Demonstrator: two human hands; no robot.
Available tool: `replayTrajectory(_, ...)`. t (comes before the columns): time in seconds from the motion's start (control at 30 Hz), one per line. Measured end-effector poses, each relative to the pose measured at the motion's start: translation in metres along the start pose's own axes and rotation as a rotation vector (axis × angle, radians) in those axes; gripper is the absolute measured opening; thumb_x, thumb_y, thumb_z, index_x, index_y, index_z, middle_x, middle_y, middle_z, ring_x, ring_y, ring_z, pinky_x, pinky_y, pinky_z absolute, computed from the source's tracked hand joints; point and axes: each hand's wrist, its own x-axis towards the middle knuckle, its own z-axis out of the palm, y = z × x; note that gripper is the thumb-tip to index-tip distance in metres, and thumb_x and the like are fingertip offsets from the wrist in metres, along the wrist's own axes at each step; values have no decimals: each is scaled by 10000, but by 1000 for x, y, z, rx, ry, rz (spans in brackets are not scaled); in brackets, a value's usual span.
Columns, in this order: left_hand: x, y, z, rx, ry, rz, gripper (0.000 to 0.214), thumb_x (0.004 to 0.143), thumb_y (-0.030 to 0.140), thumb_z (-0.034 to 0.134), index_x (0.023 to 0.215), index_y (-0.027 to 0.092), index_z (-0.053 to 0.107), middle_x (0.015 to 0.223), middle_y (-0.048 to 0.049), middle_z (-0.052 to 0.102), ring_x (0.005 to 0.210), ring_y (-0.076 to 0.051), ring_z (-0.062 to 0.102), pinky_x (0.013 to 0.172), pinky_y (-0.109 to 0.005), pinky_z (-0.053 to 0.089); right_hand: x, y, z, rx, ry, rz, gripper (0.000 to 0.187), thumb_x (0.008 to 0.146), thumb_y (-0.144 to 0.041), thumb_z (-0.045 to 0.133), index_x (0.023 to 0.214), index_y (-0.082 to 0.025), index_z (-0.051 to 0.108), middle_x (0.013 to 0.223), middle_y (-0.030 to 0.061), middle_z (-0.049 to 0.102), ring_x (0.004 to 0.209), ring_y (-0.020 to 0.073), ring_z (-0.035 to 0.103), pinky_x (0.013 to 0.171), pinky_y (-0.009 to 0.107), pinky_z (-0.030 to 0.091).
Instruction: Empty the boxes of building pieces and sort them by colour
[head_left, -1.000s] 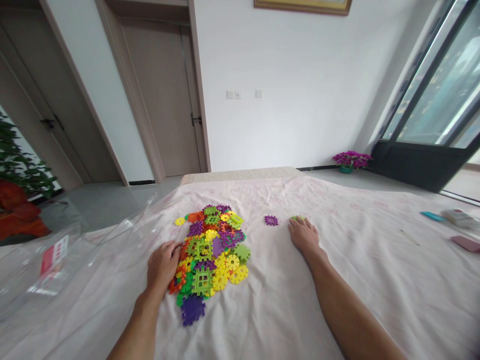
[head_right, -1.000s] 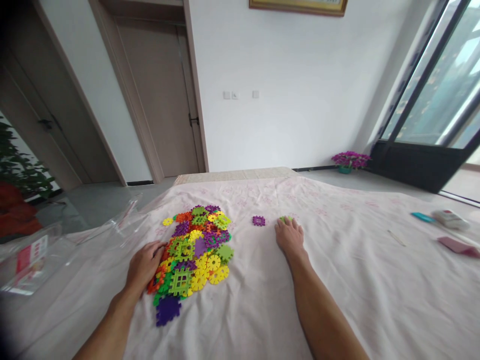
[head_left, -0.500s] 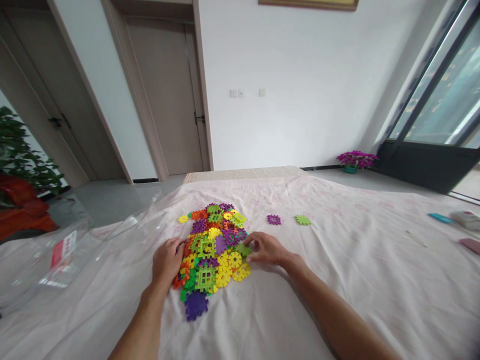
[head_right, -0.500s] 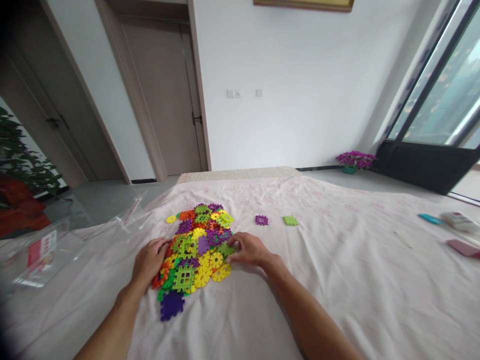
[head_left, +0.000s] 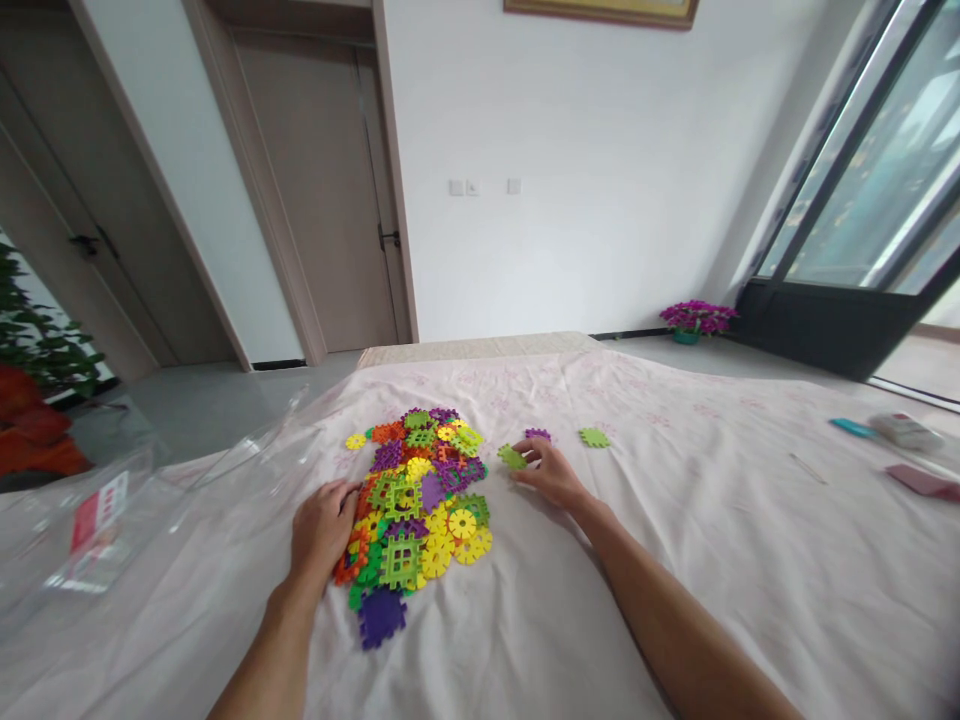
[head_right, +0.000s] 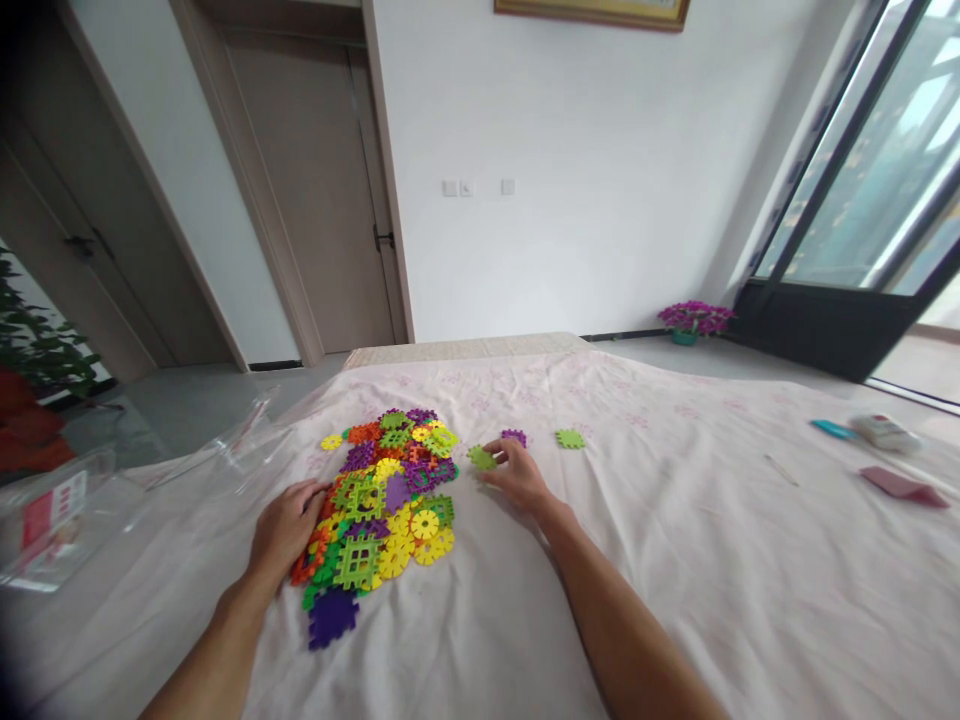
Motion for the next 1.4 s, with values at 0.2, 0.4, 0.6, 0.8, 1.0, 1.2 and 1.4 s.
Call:
replayTrajectory(0.2,0,-2,1,11,-16,7,413,967,370,358,1120,241,720,1252,-54,686,1136,-217,631,1008,-344,450,5,55,-50,-429,478,203,318,720,-357,714,1005,-216,700,1096,87,602,1003,246,587,895,368,462)
replayTrajectory(0.4,1,-4,3,11,-15,1,421,968,389,352,1123,248,718,1252,-43,688,1161,-212,617,1025,-332,438,4,80,-75,-503,611,354,339,719,-374,696,997,-179,696,1109,133,588,1050,276,544,903,370,446)
replayTrajectory(0.6,1,-3,2,-6,-11,-1,400,968,372,374,1130,247,718,1264,-60,682,1159,-219,616,1028,-354,440,1,73,-72,-687,427,338,274,804,-416,631,956,-224,756,1110,128,633,1027,293,529,917,415,403)
replayTrajectory(0.8,0,1,-1,2,-22,-15,376,963,331,394,1121,247,724,1263,-59,682,1160,-218,615,1022,-350,441,-3,52,-68,-738,394,296,299,877,-333,551,1067,-208,747,1177,156,648,1088,323,530,933,452,381)
replayTrajectory(1.0,0,4,-4,-3,-15,-16,383,958,325,394,1136,234,721,1260,-70,681,1166,-227,612,1013,-356,445,-2,-2,-25,-325,91,-95,190,890,-332,592,914,-211,736,937,67,692,812,195,617,772,322,467)
replayTrajectory(1.2,0,7,-7,-4,-22,-19,376,956,321,399,1124,240,725,1248,-56,687,1147,-219,621,1019,-348,438,-20,-64,26,-100,-345,-349,390,737,-485,802,1052,-263,747,979,32,701,825,179,635,757,277,485)
replayTrajectory(1.4,0,6,-7,20,-10,-11,368,959,320,402,1122,244,724,1238,-55,694,1126,-211,627,1006,-340,442,-33,-83,33,-183,-474,-479,324,842,-534,693,1071,-316,764,1051,32,712,984,209,637,893,295,459)
